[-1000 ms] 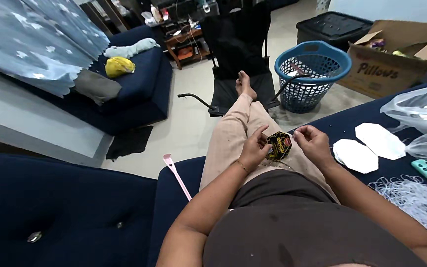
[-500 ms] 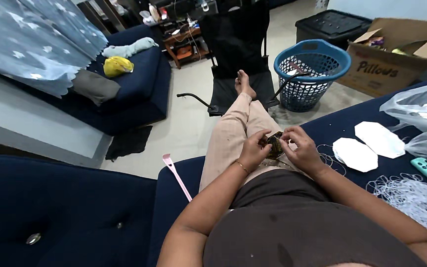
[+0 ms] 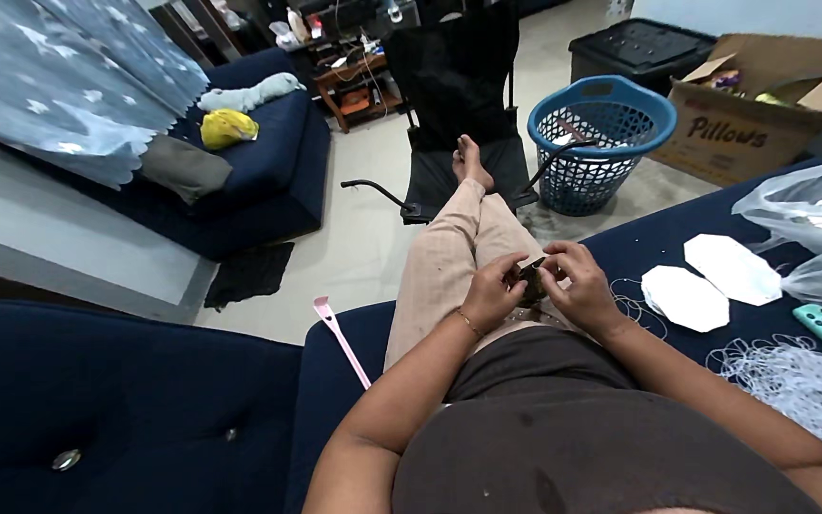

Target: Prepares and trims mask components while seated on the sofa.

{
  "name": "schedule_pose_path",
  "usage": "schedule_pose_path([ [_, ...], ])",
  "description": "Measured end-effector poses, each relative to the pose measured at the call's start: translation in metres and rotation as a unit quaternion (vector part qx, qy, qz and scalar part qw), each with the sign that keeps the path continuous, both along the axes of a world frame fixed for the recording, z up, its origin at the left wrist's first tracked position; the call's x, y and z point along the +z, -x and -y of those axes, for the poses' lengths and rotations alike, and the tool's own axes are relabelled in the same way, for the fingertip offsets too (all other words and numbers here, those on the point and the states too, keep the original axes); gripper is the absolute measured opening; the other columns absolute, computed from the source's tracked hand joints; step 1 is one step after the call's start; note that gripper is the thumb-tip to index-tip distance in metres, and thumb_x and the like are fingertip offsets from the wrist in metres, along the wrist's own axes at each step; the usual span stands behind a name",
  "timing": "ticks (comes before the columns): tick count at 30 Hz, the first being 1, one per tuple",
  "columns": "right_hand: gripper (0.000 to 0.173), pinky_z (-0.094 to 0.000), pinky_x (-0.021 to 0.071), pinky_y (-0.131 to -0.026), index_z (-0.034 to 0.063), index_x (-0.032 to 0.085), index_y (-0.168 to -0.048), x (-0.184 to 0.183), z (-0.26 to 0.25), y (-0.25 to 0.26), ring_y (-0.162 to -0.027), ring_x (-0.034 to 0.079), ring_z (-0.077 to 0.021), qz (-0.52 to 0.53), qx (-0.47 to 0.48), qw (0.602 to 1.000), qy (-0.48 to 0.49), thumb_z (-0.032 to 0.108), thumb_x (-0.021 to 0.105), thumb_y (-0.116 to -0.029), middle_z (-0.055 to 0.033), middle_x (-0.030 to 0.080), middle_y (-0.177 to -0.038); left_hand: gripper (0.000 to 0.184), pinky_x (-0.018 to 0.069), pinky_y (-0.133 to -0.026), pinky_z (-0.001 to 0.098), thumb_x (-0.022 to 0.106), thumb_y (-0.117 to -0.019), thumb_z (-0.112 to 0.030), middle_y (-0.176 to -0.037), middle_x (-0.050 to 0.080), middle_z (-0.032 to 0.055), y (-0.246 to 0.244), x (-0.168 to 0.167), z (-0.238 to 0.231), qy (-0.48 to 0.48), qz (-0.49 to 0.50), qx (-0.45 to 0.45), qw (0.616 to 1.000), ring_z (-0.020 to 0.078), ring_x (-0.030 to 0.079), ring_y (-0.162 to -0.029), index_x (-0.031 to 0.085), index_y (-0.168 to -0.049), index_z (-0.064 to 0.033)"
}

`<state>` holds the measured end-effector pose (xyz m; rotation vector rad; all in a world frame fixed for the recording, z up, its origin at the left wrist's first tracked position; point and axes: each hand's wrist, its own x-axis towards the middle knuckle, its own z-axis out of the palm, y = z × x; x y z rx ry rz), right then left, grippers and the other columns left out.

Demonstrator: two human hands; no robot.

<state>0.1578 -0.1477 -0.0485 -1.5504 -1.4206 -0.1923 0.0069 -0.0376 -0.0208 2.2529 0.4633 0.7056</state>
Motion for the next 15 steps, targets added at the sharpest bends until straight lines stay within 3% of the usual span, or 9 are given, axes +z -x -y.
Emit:
schedule_pose_path([
  [8,0.015,-0.031,0.0607,-0.07,-0.0034,0.069,-0.094,0.001,0.0041,-0.0006,-0.083,0.07,-0.0204,-0.045,0.036,0.998,-0.005,0.008,0.06,-0.0941,-0.0191,0.07,-0.105,0.043,0.0552,-0.076,0.029,0.064,-0.0894,0.002,-0.096,0.069,0.0171,0.0003,0.0031,-0.001,-0.012,0.012,-0.049,0.999,0.0168,0.064,-0.079,0.062,-0.131,0.0094],
  [15,0.015,-0.0294,0.0619,-0.072,-0.0044,0.069,-0.095,0.0005,0.006,-0.0004,-0.084,0.072,-0.019,-0.048,0.03,0.998,-0.012,0.007,0.06,-0.0931,-0.0194,0.07,-0.105,0.039,0.0541,-0.075,0.0271,0.062,-0.0912,-0.001,-0.094,0.069,0.016,0.0007,0.0033,-0.0009,0.005,0.017,-0.068,0.997,0.015,0.063,-0.078,0.063,-0.13,0.0087],
])
